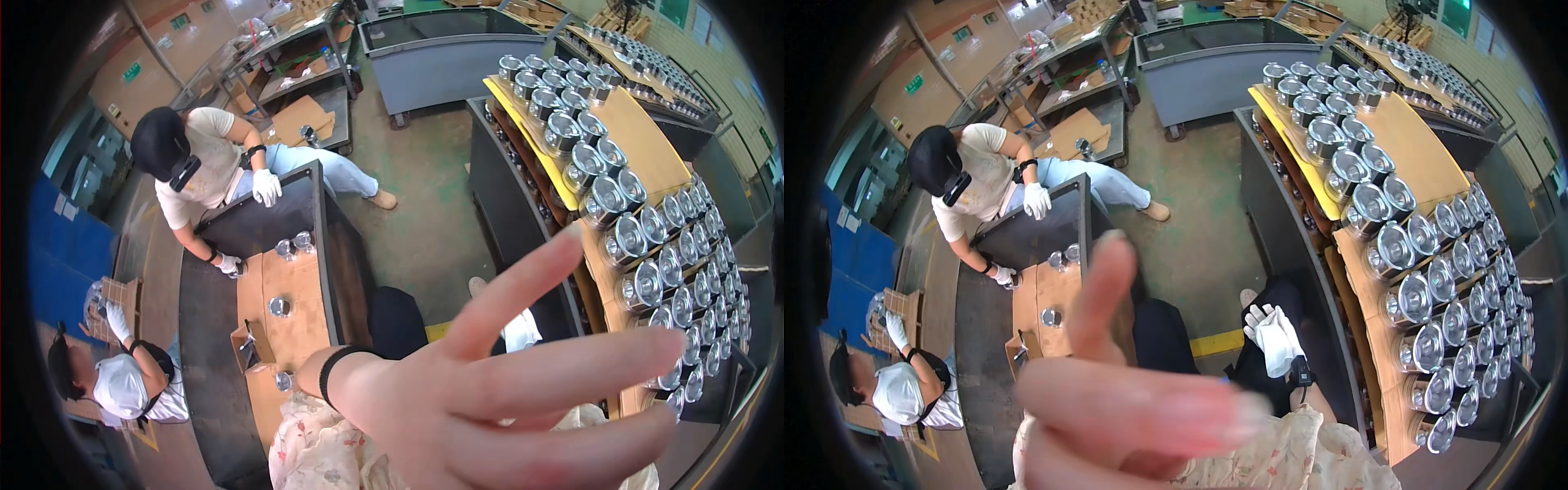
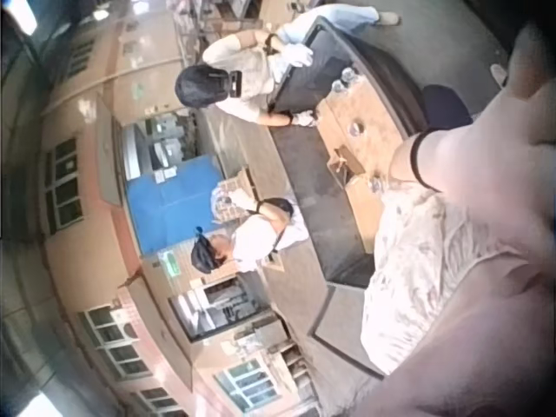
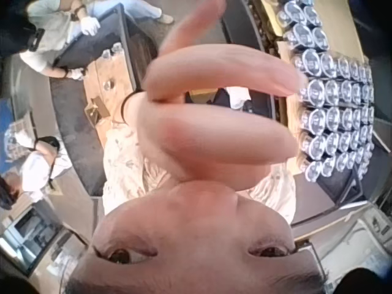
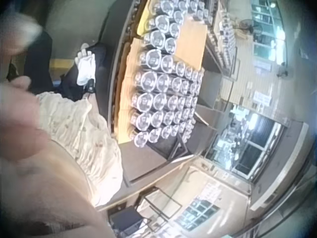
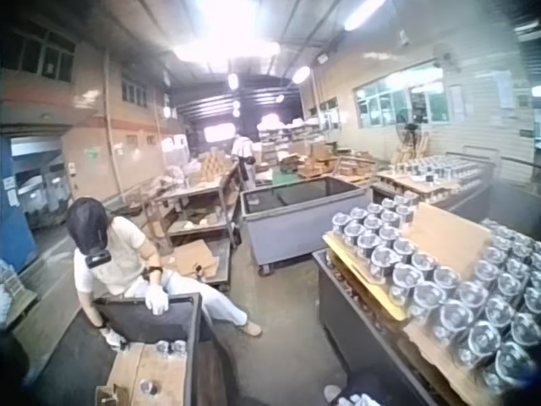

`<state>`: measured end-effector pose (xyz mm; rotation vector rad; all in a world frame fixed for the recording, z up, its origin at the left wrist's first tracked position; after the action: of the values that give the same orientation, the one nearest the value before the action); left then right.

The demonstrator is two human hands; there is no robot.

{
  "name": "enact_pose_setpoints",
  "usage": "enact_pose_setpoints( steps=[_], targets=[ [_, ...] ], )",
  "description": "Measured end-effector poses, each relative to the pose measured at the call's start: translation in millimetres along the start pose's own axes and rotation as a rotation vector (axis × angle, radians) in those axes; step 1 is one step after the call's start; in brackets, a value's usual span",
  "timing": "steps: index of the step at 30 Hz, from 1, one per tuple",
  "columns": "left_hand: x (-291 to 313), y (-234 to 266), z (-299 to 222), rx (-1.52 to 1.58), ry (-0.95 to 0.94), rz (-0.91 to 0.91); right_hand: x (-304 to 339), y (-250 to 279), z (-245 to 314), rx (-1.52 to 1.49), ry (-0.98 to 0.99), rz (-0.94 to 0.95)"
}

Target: Organizing metal piston components from a bin onto a workspace.

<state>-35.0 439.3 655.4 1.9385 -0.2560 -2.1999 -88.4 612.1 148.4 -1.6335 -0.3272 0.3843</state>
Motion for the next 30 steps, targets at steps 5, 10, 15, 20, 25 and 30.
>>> enact_pose_setpoints(
  steps=[5, 10, 15, 20, 25, 30],
  targets=[
    [1.1, 1.8, 1.8, -0.004, 0.061, -0.022, 4.7, 0.7, 1.5, -0.001, -0.002, -0.007],
    [0.3, 6.4, 0.8, -0.050, 0.160, -0.029, 6.9, -0.4, -1.9, 0.002, -0.014, -0.004],
    [-0.2, 0.3, -10.3, -0.171, 0.627, -0.139, 19.1, 0.2, 9.0, 0.008, 0.014, -0.012],
    [14.5, -6.5, -2.9, -0.390, 0.812, -0.299, 5.6, 1.9, -3.1, 0.005, -0.019, -0.012],
    [3.6, -16.6, 15.0, 0.124, 0.420, 0.053, 8.8, -3.9, 15.1, 0.017, 0.025, -0.006],
    [16.8, 12.2, 35.4, 0.533, 0.559, 0.268, -12.9, 4.9, 18.1, -0.011, 0.029, 0.013]
  ],
)
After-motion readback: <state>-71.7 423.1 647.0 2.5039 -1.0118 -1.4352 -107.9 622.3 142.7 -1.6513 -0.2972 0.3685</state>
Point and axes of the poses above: each hand's wrist, its own x-axis away from the middle knuckle, its own y-axis out of the back of the hand, z = x × y, the point moved 6 cm from there along -x, towards the middle knuckle, and after that the axes turned 2 degrees about -x, right-handed, at the moved point
